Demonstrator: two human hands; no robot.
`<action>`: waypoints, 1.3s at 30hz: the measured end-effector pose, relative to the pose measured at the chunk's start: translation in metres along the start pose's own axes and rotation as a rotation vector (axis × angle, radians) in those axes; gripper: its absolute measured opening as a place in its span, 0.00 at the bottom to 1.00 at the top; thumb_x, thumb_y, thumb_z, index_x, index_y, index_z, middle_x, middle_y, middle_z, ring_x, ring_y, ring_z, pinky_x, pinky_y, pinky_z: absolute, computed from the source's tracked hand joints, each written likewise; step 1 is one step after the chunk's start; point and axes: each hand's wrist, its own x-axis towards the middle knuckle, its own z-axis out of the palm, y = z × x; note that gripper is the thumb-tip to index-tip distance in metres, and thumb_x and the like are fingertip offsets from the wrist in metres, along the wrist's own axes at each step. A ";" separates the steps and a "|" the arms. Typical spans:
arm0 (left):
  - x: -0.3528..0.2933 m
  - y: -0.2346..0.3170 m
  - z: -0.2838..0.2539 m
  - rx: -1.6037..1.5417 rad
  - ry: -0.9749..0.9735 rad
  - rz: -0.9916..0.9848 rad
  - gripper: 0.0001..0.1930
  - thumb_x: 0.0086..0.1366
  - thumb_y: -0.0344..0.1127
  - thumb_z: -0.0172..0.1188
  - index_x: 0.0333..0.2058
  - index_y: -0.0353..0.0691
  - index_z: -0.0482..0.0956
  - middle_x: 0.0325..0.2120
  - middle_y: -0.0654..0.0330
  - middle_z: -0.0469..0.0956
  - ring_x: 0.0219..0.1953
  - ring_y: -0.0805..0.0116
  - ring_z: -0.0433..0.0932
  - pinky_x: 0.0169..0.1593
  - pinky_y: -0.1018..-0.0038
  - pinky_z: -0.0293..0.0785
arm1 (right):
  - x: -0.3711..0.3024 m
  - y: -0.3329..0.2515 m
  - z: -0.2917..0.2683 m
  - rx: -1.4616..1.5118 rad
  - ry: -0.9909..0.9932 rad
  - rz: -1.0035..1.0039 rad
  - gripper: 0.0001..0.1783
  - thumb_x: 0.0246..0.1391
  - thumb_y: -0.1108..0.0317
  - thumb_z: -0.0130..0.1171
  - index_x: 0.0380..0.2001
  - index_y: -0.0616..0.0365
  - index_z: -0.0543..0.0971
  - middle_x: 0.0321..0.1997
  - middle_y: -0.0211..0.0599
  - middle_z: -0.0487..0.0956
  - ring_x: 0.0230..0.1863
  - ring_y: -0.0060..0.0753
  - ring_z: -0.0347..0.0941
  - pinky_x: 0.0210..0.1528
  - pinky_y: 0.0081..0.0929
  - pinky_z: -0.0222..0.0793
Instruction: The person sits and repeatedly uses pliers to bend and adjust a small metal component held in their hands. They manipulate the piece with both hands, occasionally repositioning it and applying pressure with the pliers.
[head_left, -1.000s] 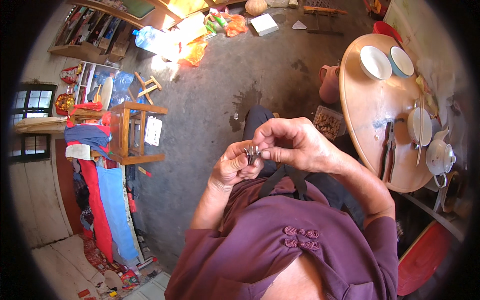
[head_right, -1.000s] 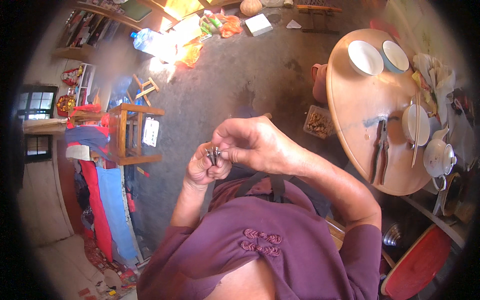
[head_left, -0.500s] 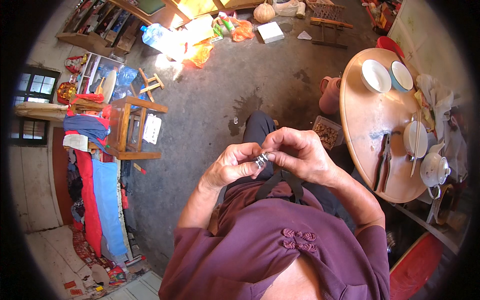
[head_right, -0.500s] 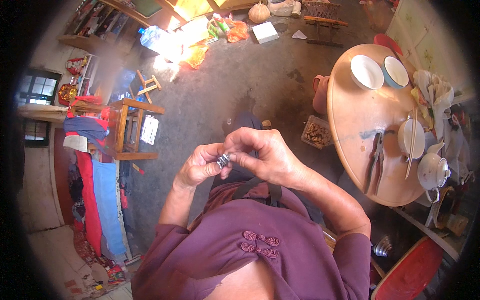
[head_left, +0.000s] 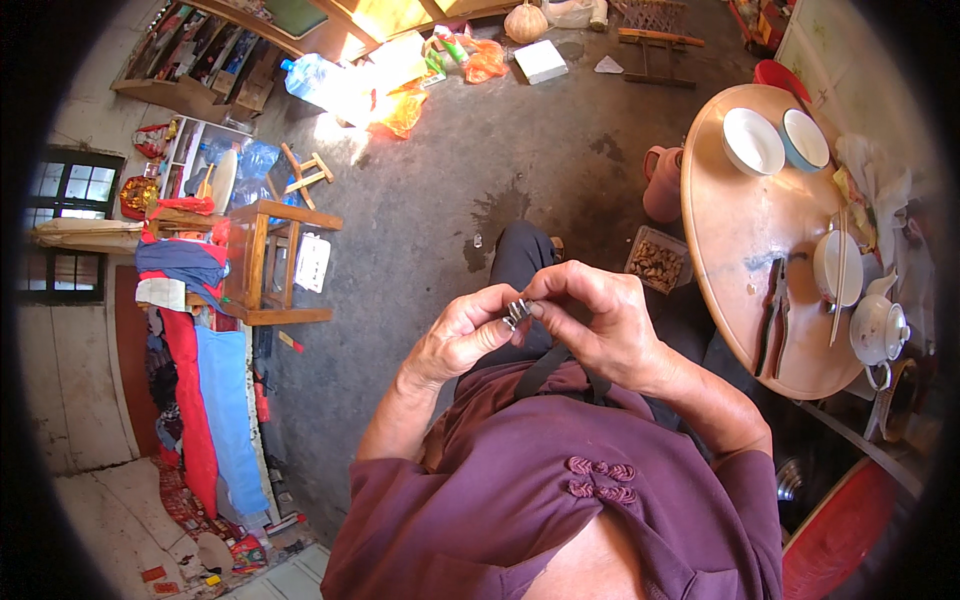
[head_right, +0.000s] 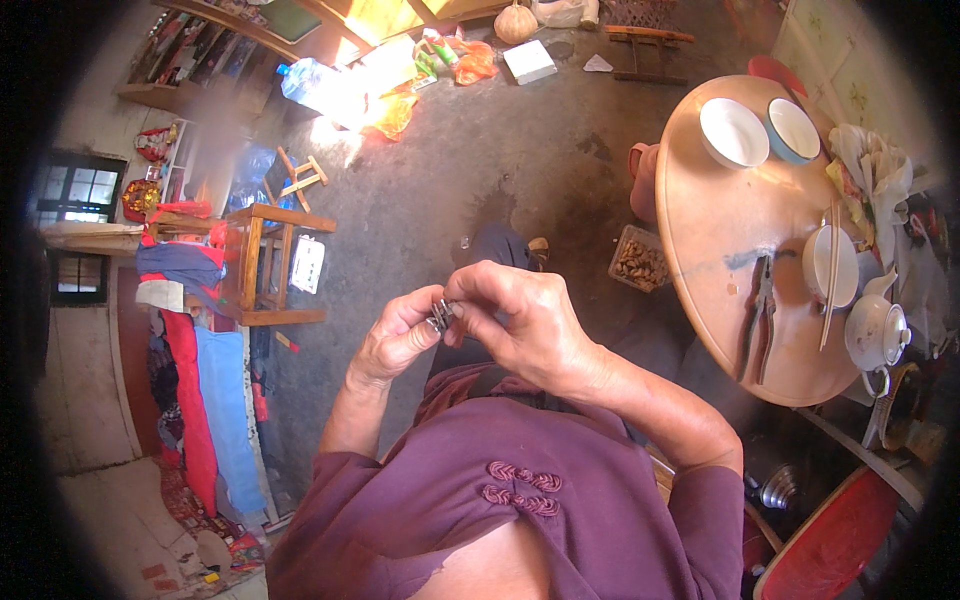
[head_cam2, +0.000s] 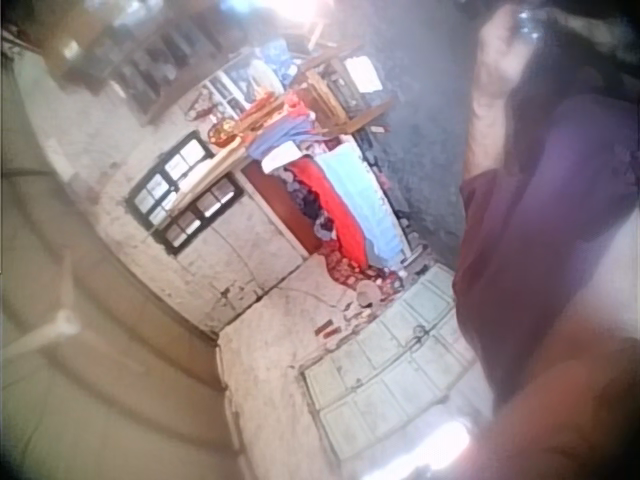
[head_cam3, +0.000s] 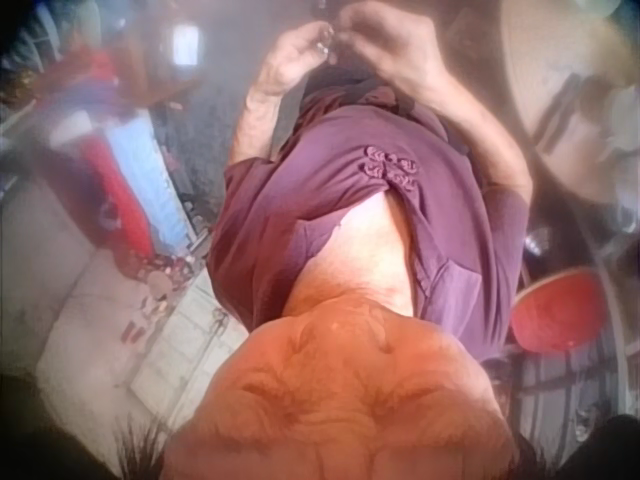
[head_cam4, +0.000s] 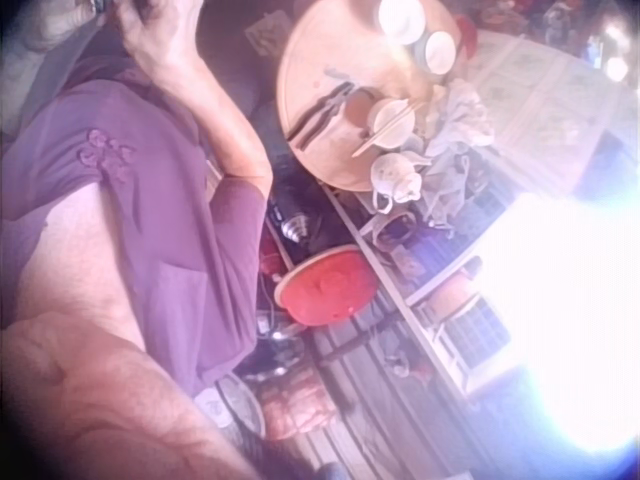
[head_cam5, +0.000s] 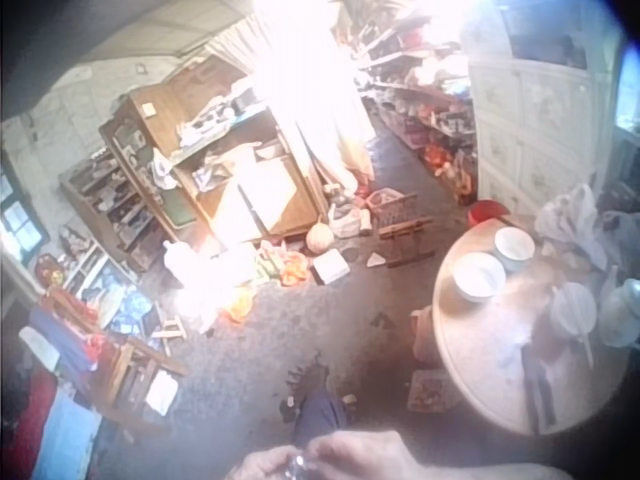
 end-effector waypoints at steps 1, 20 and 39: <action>0.000 0.000 0.001 -0.008 0.003 -0.003 0.16 0.68 0.40 0.55 0.46 0.34 0.73 0.32 0.66 0.73 0.36 0.77 0.69 0.44 0.80 0.67 | 0.000 0.001 0.000 -0.005 0.006 -0.021 0.05 0.54 0.81 0.56 0.35 0.62 0.75 0.27 0.36 0.79 0.29 0.26 0.81 0.30 0.22 0.76; 0.000 0.002 0.002 -0.072 -0.015 0.069 0.16 0.67 0.38 0.54 0.47 0.32 0.73 0.34 0.64 0.73 0.36 0.75 0.70 0.42 0.78 0.68 | -0.005 0.005 0.008 -0.053 0.094 -0.205 0.10 0.50 0.83 0.57 0.37 0.62 0.76 0.28 0.38 0.77 0.27 0.28 0.79 0.27 0.22 0.76; 0.001 -0.001 0.012 0.235 0.280 0.049 0.07 0.65 0.32 0.55 0.36 0.34 0.75 0.28 0.67 0.73 0.32 0.81 0.67 0.37 0.81 0.66 | -0.020 0.008 0.026 0.121 0.264 0.129 0.22 0.51 0.78 0.59 0.51 0.68 0.73 0.39 0.47 0.81 0.41 0.31 0.80 0.44 0.26 0.75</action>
